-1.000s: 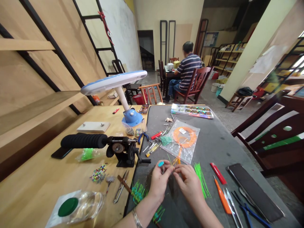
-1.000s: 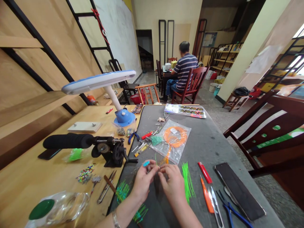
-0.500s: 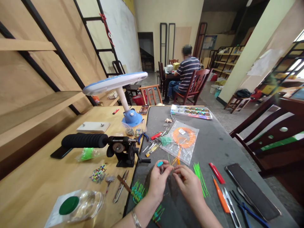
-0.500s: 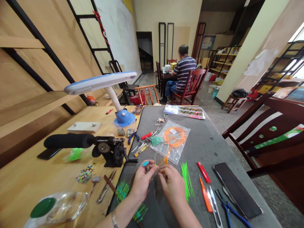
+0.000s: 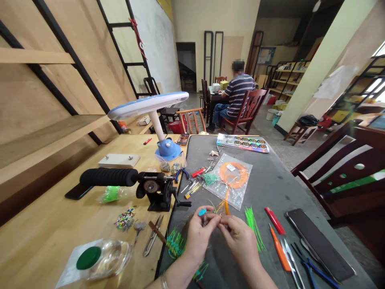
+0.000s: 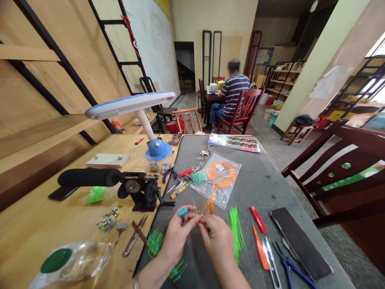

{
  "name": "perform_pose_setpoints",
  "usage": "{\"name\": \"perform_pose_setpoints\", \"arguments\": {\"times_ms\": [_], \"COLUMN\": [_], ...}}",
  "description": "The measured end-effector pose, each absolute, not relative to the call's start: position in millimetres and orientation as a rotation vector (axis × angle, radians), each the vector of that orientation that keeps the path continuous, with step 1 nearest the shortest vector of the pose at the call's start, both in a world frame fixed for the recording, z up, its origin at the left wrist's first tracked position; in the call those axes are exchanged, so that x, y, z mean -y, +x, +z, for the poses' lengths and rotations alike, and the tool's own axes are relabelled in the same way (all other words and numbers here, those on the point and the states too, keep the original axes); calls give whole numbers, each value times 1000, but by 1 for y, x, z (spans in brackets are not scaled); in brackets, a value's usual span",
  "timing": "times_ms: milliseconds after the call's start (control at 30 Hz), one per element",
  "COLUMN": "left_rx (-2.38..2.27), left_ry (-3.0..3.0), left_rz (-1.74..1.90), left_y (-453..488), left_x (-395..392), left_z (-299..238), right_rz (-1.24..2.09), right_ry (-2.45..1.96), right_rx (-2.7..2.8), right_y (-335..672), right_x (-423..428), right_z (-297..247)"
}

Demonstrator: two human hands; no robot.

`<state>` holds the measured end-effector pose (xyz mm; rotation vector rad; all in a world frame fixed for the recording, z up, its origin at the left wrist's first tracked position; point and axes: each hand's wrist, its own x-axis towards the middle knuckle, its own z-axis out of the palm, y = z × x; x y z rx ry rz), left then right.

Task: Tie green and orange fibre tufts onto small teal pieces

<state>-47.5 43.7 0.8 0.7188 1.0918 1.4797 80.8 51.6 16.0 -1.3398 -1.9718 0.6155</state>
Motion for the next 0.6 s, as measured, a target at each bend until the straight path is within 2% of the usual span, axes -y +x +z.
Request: {"name": "perform_pose_setpoints", "arguments": {"times_ms": [333, 600], "left_rx": [-1074, -1158], "left_ry": [698, 980], "left_rz": [1358, 1387], "left_y": [-50, -58], "left_x": [-40, -43], "left_z": [15, 18], "right_rz": [479, 532], "right_ry": [-1420, -1462], "right_rx": [2007, 1930], "right_y": [83, 84], "right_x": [-42, -47], "right_z": [13, 7]}}
